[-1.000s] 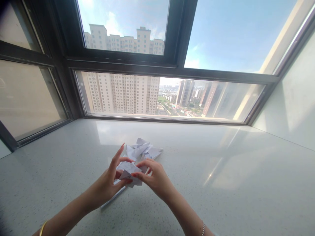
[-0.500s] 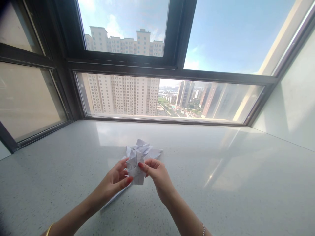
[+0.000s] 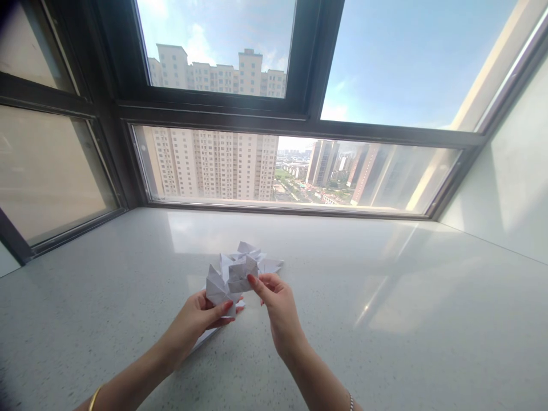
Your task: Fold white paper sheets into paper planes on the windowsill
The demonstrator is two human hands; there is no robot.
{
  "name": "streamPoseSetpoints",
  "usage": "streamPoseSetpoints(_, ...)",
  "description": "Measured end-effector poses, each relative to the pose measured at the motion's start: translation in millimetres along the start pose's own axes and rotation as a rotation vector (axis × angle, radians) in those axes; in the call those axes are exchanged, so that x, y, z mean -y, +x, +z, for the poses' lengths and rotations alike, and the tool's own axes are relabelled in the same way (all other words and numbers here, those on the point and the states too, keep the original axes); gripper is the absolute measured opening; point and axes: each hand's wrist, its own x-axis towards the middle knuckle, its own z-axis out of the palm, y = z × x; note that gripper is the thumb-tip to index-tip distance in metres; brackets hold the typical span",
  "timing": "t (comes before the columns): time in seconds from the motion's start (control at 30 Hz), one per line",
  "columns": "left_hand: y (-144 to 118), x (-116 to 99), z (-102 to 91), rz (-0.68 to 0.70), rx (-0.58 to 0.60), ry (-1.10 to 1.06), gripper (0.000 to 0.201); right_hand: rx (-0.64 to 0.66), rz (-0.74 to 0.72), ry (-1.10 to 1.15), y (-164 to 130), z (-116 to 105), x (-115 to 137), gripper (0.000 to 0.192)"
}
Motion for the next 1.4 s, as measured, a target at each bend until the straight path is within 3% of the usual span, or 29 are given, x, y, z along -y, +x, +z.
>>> streamPoseSetpoints(0.1, 0.9, 0.0, -0.2, 0.021, -0.039, -0.024, 0.035, 0.052, 0.099, 0.109, -3.6, 4.5, -0.5, 0.031)
streamPoseSetpoints(0.23, 4.5, 4.7, -1.5, 0.050, 0.006, -0.039, 0.022, 0.215, 0.218, 0.146, -12.3, 17.1, -7.0, 0.037)
streamPoseSetpoints(0.33, 5.3, 5.1, -3.0, 0.055, 0.026, -0.033, 0.015, 0.267, 0.232, 0.134, -14.8, 20.9, -10.8, 0.037)
streamPoseSetpoints(0.6, -1.1, -1.6, -3.8, 0.065, 0.148, -0.146, 0.022, 0.196, 0.193, 0.014, -13.2, 18.1, -14.1, 0.037)
streamPoseSetpoints(0.87, -0.8, 0.3, -5.6, 0.047, 0.221, -0.219, 0.018, 0.235, 0.193, -0.112, -15.6, 18.9, -8.6, 0.036)
streamPoseSetpoints(1.13, 0.6, -0.2, -4.6, 0.104, 0.216, -0.099, 0.028, 0.251, 0.225, -0.131, -12.6, 17.9, -12.1, 0.040)
streamPoseSetpoints(1.4, -4.2, -5.4, -1.6, 0.132, 0.276, -0.106, 0.023, 0.207, 0.284, -0.151, -13.2, 16.5, -15.8, 0.043)
